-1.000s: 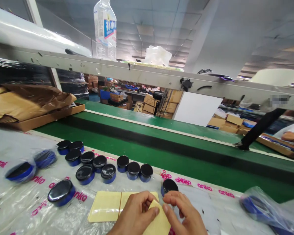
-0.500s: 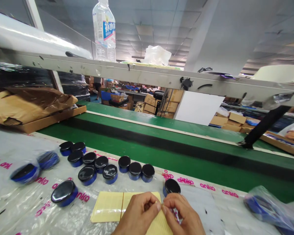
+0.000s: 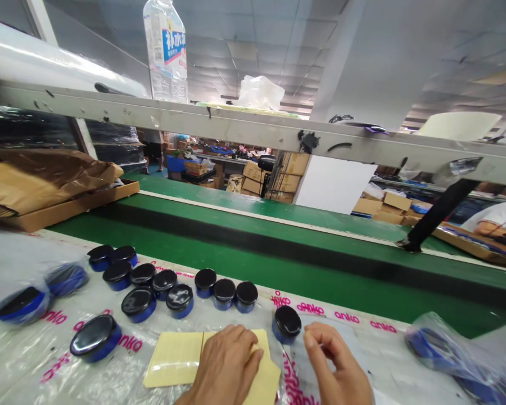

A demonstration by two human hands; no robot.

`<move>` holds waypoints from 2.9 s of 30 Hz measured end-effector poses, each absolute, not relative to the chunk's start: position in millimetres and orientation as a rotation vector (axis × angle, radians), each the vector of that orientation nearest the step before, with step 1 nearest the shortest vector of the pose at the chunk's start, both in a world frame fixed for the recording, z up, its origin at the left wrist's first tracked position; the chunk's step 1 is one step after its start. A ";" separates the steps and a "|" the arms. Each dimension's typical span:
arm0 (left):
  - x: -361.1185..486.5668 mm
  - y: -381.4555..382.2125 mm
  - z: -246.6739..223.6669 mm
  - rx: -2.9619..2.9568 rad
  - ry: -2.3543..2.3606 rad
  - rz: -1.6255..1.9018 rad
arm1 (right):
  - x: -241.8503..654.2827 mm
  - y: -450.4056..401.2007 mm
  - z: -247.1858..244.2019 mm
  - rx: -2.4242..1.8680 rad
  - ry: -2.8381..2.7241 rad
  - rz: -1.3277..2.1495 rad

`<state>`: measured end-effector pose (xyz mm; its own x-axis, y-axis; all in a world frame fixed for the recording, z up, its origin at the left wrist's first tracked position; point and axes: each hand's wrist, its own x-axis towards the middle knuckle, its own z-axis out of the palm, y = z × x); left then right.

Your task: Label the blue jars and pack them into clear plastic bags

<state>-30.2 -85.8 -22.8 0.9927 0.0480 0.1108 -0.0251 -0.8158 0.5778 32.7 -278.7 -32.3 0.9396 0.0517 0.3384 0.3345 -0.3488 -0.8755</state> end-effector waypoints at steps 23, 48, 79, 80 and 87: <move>41.2 -129.1 -19.6 2.430 0.055 0.073 | 79.2 -302.9 -63.5 -1.640 -0.067 0.204; 33.1 -135.0 -35.5 2.347 -0.044 0.135 | 76.0 -299.0 -64.0 -1.737 -0.163 0.204; 32.7 -135.1 -36.5 2.388 -0.060 0.110 | 66.7 -279.5 -35.7 -1.699 -0.046 0.097; 32.9 -135.3 -36.7 2.389 -0.060 0.112 | 66.9 -280.3 -38.1 -1.705 -0.053 0.093; 34.2 -134.8 -42.3 2.393 -0.081 0.159 | 69.0 -284.7 -57.6 -1.763 -0.142 0.050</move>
<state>34.2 -134.8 -42.3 0.9904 -0.0136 0.1375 -0.1031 -0.7349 0.6703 69.0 -284.7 -57.6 0.9914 0.1233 0.0446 0.0676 -0.1898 -0.9795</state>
